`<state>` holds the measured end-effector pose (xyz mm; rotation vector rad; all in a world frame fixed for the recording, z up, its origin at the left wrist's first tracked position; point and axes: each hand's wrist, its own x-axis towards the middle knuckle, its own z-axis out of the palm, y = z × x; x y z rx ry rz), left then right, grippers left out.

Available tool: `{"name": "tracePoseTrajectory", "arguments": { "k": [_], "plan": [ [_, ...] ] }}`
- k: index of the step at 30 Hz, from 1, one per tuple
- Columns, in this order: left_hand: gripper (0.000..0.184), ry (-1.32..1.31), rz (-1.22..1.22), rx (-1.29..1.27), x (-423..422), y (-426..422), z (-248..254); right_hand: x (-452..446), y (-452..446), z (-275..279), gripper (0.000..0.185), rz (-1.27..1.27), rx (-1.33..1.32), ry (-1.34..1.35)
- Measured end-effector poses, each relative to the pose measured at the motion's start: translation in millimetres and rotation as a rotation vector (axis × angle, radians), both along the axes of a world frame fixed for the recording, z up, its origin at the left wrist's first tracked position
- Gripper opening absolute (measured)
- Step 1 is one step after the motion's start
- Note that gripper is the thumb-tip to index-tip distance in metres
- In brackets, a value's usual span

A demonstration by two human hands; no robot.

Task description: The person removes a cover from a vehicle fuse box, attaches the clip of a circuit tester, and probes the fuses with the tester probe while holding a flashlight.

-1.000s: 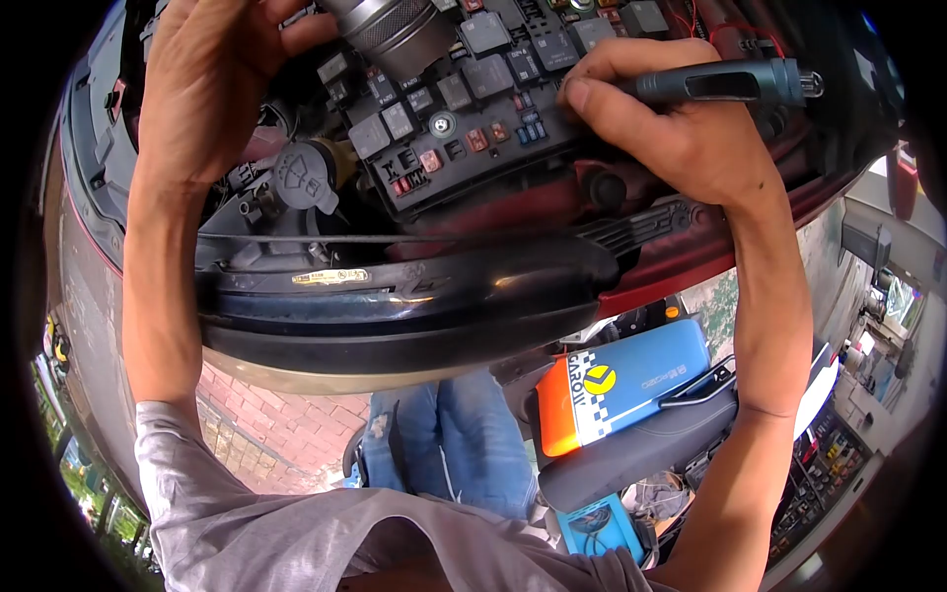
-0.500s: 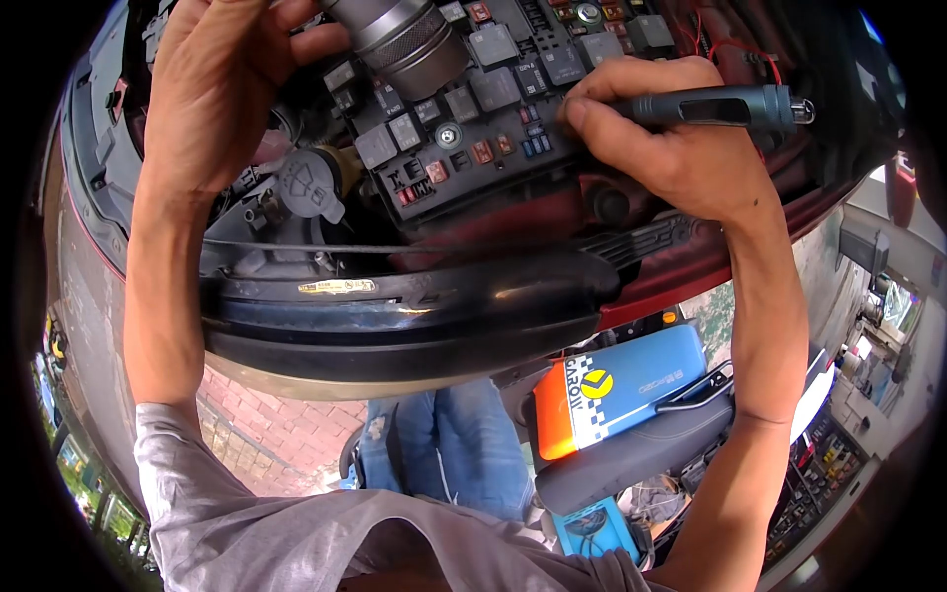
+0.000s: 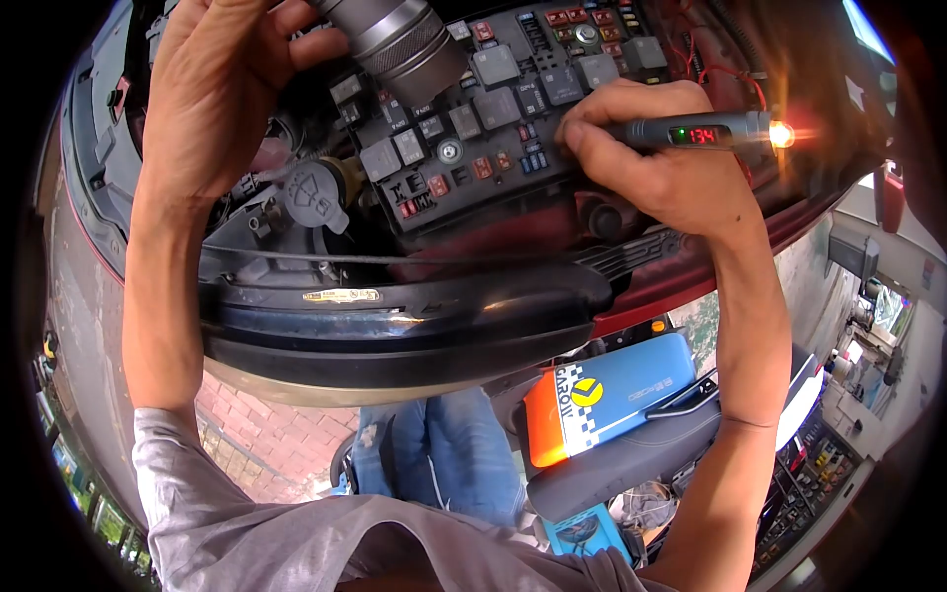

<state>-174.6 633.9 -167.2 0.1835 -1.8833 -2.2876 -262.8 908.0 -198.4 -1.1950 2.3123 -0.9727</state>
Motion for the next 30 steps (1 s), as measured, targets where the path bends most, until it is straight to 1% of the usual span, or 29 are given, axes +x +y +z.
{"name": "tracePoseTrajectory", "arguments": {
  "k": [4,6,8,11,13,14,17,19,21,22,23,24,25,27,28,30],
  "plan": [
    [0.051,0.056,-0.157,0.133,-1,-25,-8,4,-1,1,0.015,-0.065,0.007,-0.094],
    [0.051,0.057,-0.184,0.179,-4,-26,-8,5,0,1,0.015,-0.073,0.005,-0.104],
    [0.051,0.025,-0.162,0.203,-3,-26,-6,4,1,1,0.015,-0.078,0.009,-0.107],
    [0.050,0.006,-0.110,0.121,-3,-21,-3,4,0,-1,0.014,-0.093,0.005,-0.086],
    [0.051,0.056,-0.073,0.016,-2,-16,-11,5,-1,0,0.014,-0.104,-0.001,-0.085],
    [0.052,0.085,-0.071,-0.026,-4,-14,-15,4,-2,-2,0.014,-0.075,-0.029,-0.022],
    [0.055,0.164,-0.160,-0.094,-8,-31,-29,8,-4,5,0.014,-0.122,0.024,-0.103],
    [0.058,0.175,-0.217,-0.134,-10,-37,-32,4,-3,1,0.015,-0.078,-0.021,-0.026],
    [0.055,0.181,-0.193,-0.006,-11,-33,-29,5,-3,-1,0.016,-0.056,-0.038,0.030],
    [0.055,0.150,-0.157,0.012,-7,-29,-23,4,-2,3,0.016,-0.077,0.009,-0.050],
    [0.055,0.120,-0.120,0.032,-4,-25,-18,4,-2,1,0.017,-0.072,-0.011,-0.045],
    [0.056,0.070,-0.069,0.006,-3,-18,-6,4,-2,0,0.017,-0.067,-0.031,-0.039],
    [0.057,0.066,-0.049,0.000,-1,-17,-5,3,-3,-1,0.018,-0.062,-0.051,-0.034],
    [0.058,0.059,-0.010,-0.012,0,-15,-4,3,-3,4,0.018,-0.062,0.038,-0.077],
    [0.058,0.064,-0.015,-0.018,1,-15,-3,4,-3,6,0.019,-0.058,0.060,-0.082],
    [0.058,0.070,-0.069,0.031,1,-19,-4,4,-6,4,0.018,-0.025,0.006,-0.035]
  ]
}}
